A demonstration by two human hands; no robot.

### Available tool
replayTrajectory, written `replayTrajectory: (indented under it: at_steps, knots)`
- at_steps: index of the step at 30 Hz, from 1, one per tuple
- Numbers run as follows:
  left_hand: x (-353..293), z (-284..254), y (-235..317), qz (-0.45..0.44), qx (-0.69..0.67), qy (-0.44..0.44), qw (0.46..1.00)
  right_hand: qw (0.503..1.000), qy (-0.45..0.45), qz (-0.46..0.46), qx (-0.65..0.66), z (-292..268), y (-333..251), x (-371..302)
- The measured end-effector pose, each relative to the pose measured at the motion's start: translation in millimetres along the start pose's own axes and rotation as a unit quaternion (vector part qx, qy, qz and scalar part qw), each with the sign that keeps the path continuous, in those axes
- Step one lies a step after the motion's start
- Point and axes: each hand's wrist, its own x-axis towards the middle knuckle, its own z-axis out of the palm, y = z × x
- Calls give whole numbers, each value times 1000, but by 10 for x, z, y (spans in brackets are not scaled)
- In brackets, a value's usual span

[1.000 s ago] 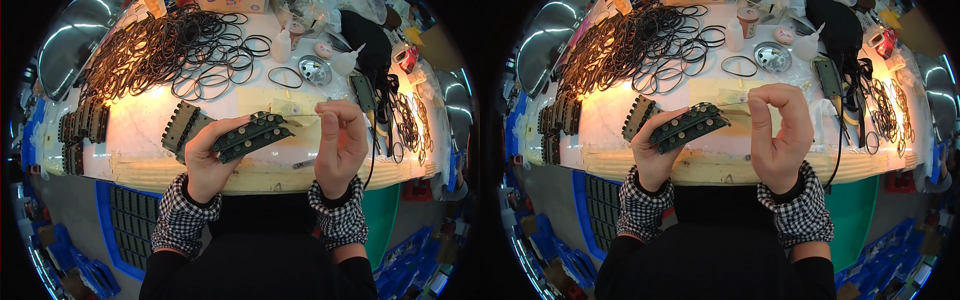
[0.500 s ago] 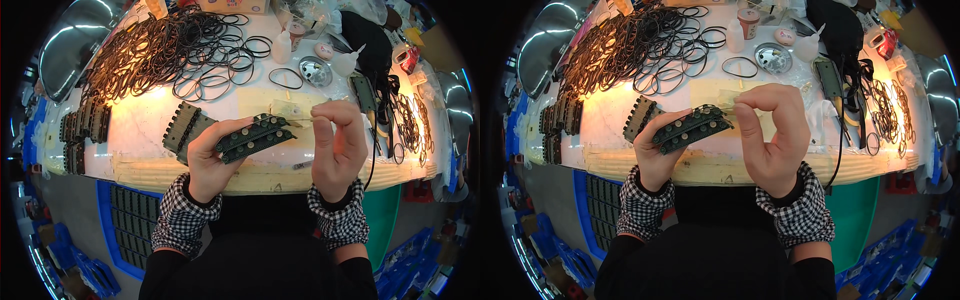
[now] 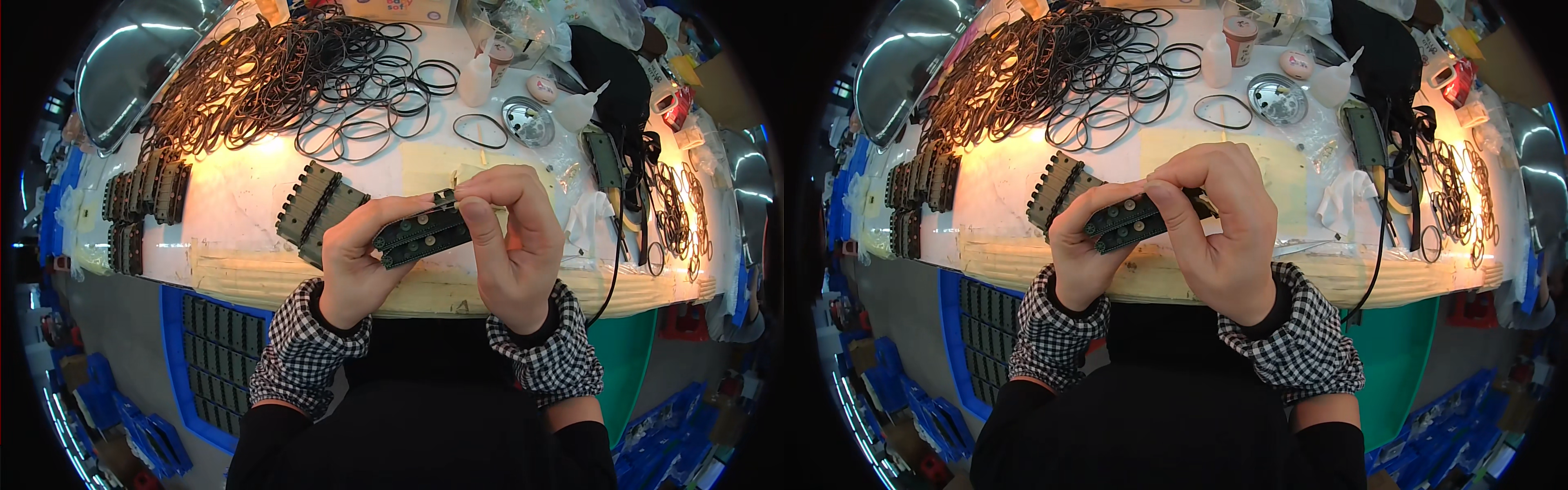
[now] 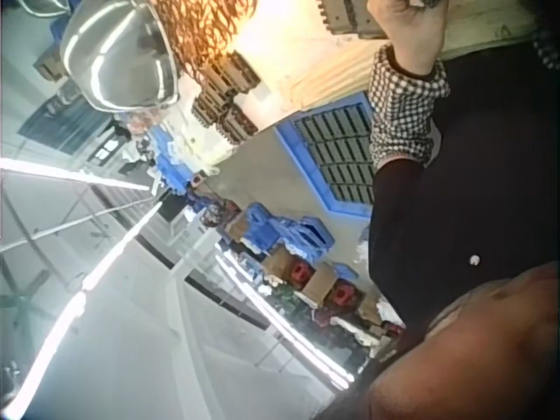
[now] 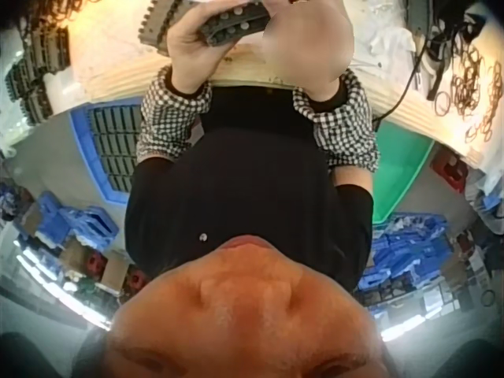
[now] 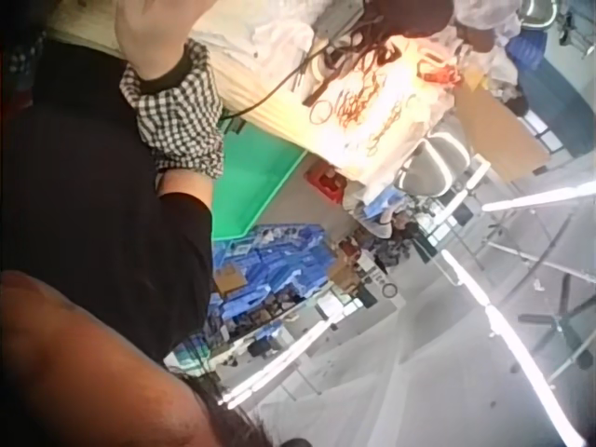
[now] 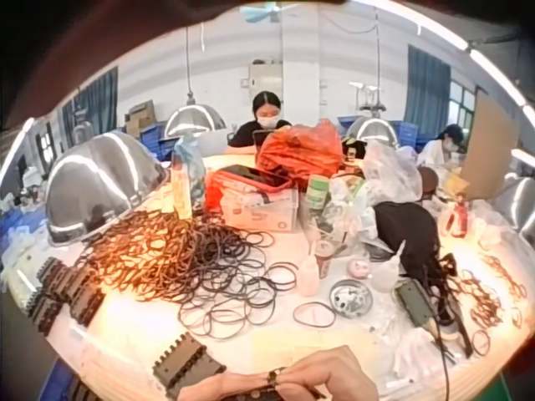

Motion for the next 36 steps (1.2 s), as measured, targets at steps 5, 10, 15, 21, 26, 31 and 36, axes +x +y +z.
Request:
replayTrajectory:
  at_steps: [5, 10, 15, 21, 26, 31, 36]
  knots:
    - [12, 8, 8, 4, -3, 1, 1000, 999, 17, 45, 23, -9, -56, -23]
    - [12, -7, 17, 11, 9, 7, 1000, 991, 106, -14, -75, -241, 73, 29]
    - [20, 0, 23, 10, 3, 7, 1000, 914, 15, -96, -395, -493, 191, 71]
    - [5, -11, 10, 1, -1, 6, 1000, 930, 70, -116, -341, -458, 98, 33]
    - [11, 4, 28, -4, -2, 7, 1000, 998, 27, -26, -55, -236, -109, -64]
    - [16, 3, 46, -8, -3, 8, 1000, 1000, -4, -4, -23, -73, -104, -90]
    - [17, 1, 38, 2, -1, 8, 1000, 999, -7, -24, -43, -55, -78, -88]
